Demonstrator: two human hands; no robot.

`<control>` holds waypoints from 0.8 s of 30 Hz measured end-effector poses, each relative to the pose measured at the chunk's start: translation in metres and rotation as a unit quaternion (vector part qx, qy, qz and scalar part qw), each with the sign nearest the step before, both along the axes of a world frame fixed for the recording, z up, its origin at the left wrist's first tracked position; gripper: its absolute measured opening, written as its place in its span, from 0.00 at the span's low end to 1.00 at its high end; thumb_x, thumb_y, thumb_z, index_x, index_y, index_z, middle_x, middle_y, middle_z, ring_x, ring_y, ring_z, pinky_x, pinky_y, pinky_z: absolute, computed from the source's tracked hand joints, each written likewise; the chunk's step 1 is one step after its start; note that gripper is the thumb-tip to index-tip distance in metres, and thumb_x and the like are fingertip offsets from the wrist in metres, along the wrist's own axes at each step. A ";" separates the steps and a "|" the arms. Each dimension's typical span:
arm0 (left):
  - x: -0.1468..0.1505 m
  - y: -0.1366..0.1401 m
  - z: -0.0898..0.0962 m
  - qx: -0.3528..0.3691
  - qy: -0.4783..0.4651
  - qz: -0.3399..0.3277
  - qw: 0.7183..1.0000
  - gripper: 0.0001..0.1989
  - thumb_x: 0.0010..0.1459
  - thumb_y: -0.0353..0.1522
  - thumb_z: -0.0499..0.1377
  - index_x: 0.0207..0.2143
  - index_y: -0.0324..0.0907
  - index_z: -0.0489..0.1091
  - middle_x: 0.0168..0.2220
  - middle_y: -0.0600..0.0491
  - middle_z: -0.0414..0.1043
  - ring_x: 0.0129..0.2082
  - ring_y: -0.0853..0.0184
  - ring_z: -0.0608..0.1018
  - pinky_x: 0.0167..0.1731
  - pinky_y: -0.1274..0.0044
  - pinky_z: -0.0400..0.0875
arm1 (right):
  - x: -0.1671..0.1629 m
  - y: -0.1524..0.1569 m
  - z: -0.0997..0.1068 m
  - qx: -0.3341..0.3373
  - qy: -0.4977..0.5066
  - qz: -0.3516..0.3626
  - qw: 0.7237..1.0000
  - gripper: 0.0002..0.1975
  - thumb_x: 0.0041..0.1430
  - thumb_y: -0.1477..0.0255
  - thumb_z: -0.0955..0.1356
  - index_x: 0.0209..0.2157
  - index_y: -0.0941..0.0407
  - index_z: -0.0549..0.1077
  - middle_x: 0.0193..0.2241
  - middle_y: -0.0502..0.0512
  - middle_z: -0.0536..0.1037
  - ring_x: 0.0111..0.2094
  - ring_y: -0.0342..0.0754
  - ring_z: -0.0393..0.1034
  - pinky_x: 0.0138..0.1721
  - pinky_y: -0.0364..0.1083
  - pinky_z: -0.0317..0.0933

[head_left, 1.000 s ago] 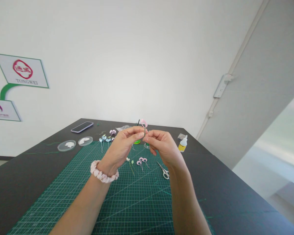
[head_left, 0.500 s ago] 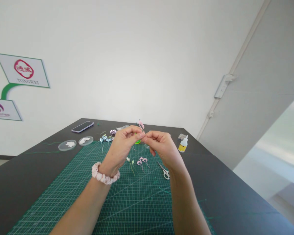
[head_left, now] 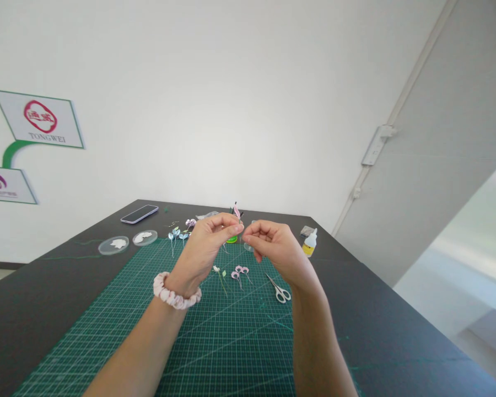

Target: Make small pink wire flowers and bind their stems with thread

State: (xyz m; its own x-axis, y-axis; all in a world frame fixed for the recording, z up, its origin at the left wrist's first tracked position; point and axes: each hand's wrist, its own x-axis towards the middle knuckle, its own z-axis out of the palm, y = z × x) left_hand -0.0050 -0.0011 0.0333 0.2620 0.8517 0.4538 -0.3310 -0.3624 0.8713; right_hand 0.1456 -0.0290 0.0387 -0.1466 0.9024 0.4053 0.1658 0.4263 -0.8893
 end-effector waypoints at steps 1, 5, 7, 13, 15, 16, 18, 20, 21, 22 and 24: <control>0.000 0.000 0.000 0.003 0.004 0.001 1.000 0.07 0.45 0.34 0.67 0.19 0.43 0.72 0.24 0.55 0.68 0.29 0.67 0.68 0.35 0.71 0.63 | 0.000 0.000 0.000 0.002 -0.008 -0.001 1.000 0.06 0.51 0.68 0.69 0.24 0.56 0.71 0.18 0.45 0.67 0.16 0.37 0.57 0.19 0.42 0.52; 0.000 -0.001 0.000 -0.002 0.011 -0.001 1.000 0.08 0.45 0.34 0.67 0.19 0.43 0.71 0.25 0.55 0.68 0.29 0.67 0.68 0.35 0.71 0.63 | 0.001 -0.001 0.000 0.006 -0.015 0.000 1.000 0.07 0.52 0.68 0.69 0.24 0.55 0.71 0.17 0.44 0.65 0.17 0.38 0.56 0.19 0.42 0.52; 0.000 -0.001 0.000 -0.004 0.011 -0.005 1.000 0.08 0.45 0.34 0.67 0.19 0.43 0.71 0.25 0.55 0.68 0.30 0.67 0.68 0.35 0.71 0.63 | 0.001 -0.002 0.000 0.005 -0.011 0.004 1.000 0.07 0.52 0.67 0.69 0.24 0.55 0.71 0.17 0.44 0.65 0.17 0.38 0.55 0.19 0.42 0.51; 0.001 -0.002 0.002 -0.008 0.005 -0.004 1.000 0.10 0.44 0.34 0.67 0.18 0.43 0.70 0.25 0.55 0.67 0.30 0.67 0.68 0.36 0.72 0.62 | -0.003 -0.002 0.001 0.001 0.009 0.011 1.000 0.07 0.51 0.67 0.69 0.25 0.56 0.72 0.17 0.44 0.66 0.16 0.37 0.55 0.18 0.42 0.49; 0.001 -0.002 0.003 -0.010 0.003 -0.004 1.000 0.10 0.44 0.35 0.67 0.17 0.43 0.70 0.25 0.55 0.66 0.31 0.67 0.68 0.36 0.72 0.62 | -0.004 -0.002 0.001 -0.003 0.013 0.009 1.000 0.07 0.50 0.67 0.69 0.25 0.56 0.72 0.17 0.44 0.67 0.16 0.37 0.55 0.18 0.42 0.49; 0.001 -0.002 0.003 -0.011 0.003 -0.005 1.000 0.11 0.44 0.35 0.68 0.17 0.43 0.70 0.25 0.55 0.66 0.31 0.67 0.68 0.36 0.72 0.62 | -0.004 -0.001 0.001 -0.002 0.015 0.006 1.000 0.07 0.50 0.67 0.69 0.25 0.56 0.72 0.17 0.45 0.67 0.16 0.37 0.55 0.17 0.42 0.49; 0.001 -0.003 0.003 -0.011 0.004 -0.009 1.000 0.10 0.44 0.35 0.68 0.18 0.43 0.70 0.25 0.55 0.66 0.30 0.67 0.67 0.35 0.72 0.62 | -0.003 0.000 0.001 0.000 0.022 -0.002 1.000 0.07 0.50 0.67 0.70 0.25 0.56 0.72 0.18 0.45 0.67 0.16 0.37 0.55 0.18 0.42 0.49; 0.001 -0.002 0.002 -0.011 0.005 -0.014 1.000 0.10 0.44 0.35 0.67 0.18 0.43 0.70 0.25 0.55 0.66 0.30 0.67 0.67 0.36 0.71 0.62 | -0.003 0.001 0.000 0.001 0.028 -0.007 1.000 0.07 0.50 0.67 0.70 0.25 0.56 0.72 0.19 0.46 0.69 0.16 0.37 0.55 0.18 0.42 0.49; 0.001 -0.002 0.002 -0.011 0.005 -0.015 1.000 0.10 0.44 0.35 0.67 0.18 0.43 0.71 0.25 0.55 0.67 0.30 0.67 0.67 0.36 0.71 0.62 | -0.002 0.001 0.000 0.001 0.030 -0.008 1.000 0.07 0.50 0.67 0.70 0.25 0.56 0.72 0.20 0.46 0.69 0.16 0.37 0.56 0.18 0.42 0.49; 0.001 -0.002 0.002 -0.011 0.006 -0.015 1.000 0.09 0.44 0.35 0.67 0.18 0.43 0.71 0.25 0.55 0.67 0.31 0.67 0.67 0.36 0.71 0.61 | -0.002 0.002 0.000 0.000 0.031 -0.009 0.999 0.07 0.50 0.67 0.70 0.25 0.56 0.73 0.20 0.47 0.69 0.16 0.37 0.56 0.18 0.42 0.49; 0.001 -0.001 0.001 -0.012 0.005 -0.016 1.000 0.10 0.44 0.35 0.67 0.18 0.43 0.71 0.26 0.55 0.67 0.31 0.67 0.67 0.36 0.72 0.61 | -0.002 0.002 0.000 -0.003 0.031 -0.008 0.999 0.07 0.49 0.67 0.70 0.25 0.56 0.73 0.20 0.47 0.70 0.16 0.37 0.56 0.18 0.42 0.49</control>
